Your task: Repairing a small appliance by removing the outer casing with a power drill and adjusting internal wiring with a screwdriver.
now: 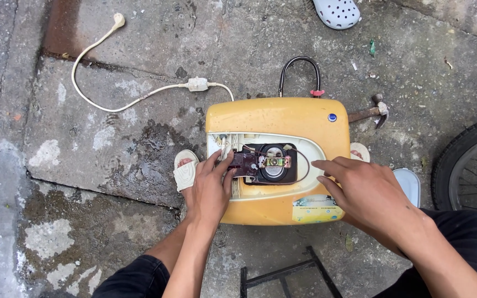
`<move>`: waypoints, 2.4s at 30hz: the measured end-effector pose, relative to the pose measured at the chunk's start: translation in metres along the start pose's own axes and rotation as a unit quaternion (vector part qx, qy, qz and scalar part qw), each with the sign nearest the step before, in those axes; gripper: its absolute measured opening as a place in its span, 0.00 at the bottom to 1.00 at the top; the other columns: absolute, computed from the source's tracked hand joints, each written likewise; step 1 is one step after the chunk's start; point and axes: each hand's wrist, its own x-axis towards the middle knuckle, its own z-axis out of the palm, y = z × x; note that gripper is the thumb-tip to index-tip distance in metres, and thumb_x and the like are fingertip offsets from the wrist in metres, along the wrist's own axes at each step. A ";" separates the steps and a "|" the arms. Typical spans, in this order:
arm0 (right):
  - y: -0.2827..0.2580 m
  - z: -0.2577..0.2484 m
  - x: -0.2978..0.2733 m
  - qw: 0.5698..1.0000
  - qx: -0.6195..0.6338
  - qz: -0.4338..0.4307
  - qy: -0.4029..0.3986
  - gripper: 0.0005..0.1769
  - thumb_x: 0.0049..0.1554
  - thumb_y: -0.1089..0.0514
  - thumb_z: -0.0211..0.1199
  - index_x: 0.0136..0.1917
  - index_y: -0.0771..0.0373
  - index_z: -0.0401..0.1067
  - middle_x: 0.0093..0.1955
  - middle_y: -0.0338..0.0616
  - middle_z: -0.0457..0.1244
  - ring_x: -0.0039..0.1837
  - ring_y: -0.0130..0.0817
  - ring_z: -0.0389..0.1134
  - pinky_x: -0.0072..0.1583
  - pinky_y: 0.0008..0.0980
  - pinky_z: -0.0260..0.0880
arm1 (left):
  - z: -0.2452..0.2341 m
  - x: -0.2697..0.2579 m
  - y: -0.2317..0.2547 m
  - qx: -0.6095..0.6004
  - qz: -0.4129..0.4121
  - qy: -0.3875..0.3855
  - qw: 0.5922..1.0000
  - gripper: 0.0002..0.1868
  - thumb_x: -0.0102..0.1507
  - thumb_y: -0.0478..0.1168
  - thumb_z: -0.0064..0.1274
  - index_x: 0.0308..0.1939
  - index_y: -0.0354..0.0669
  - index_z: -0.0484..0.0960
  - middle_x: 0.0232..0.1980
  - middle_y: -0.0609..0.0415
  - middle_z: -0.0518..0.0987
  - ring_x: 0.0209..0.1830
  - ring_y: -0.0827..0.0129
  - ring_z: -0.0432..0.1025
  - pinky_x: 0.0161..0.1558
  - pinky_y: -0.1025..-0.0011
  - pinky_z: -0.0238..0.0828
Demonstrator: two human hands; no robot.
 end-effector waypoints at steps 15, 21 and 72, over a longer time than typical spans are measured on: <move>0.000 0.004 0.005 1.000 -0.010 0.013 -0.021 0.23 0.61 0.41 0.50 0.68 0.37 0.69 0.59 0.31 0.69 0.54 0.52 0.73 0.49 0.57 0.74 | 0.017 0.000 -0.013 -0.082 0.016 0.047 0.995 0.22 0.66 0.42 0.56 0.66 0.54 0.80 0.67 0.51 0.76 0.62 0.54 0.67 0.56 0.58 0.73; 0.002 0.003 0.006 1.000 -0.023 0.011 -0.003 0.23 0.60 0.40 0.52 0.68 0.35 0.69 0.61 0.34 0.69 0.59 0.51 0.71 0.50 0.60 0.74 | 0.022 0.003 -0.020 -0.077 0.031 0.050 0.995 0.22 0.67 0.41 0.55 0.65 0.51 0.81 0.66 0.49 0.76 0.61 0.48 0.68 0.55 0.54 0.70; 0.063 -0.026 -0.114 0.829 0.350 -0.096 0.425 0.12 0.60 0.56 0.62 0.55 0.56 0.81 0.54 0.39 0.74 0.50 0.31 0.75 0.54 0.34 0.76 | -0.044 -0.053 0.095 0.041 0.066 0.045 0.996 0.25 0.67 0.47 0.47 0.70 0.52 0.73 0.70 0.54 0.75 0.65 0.53 0.73 0.61 0.48 0.73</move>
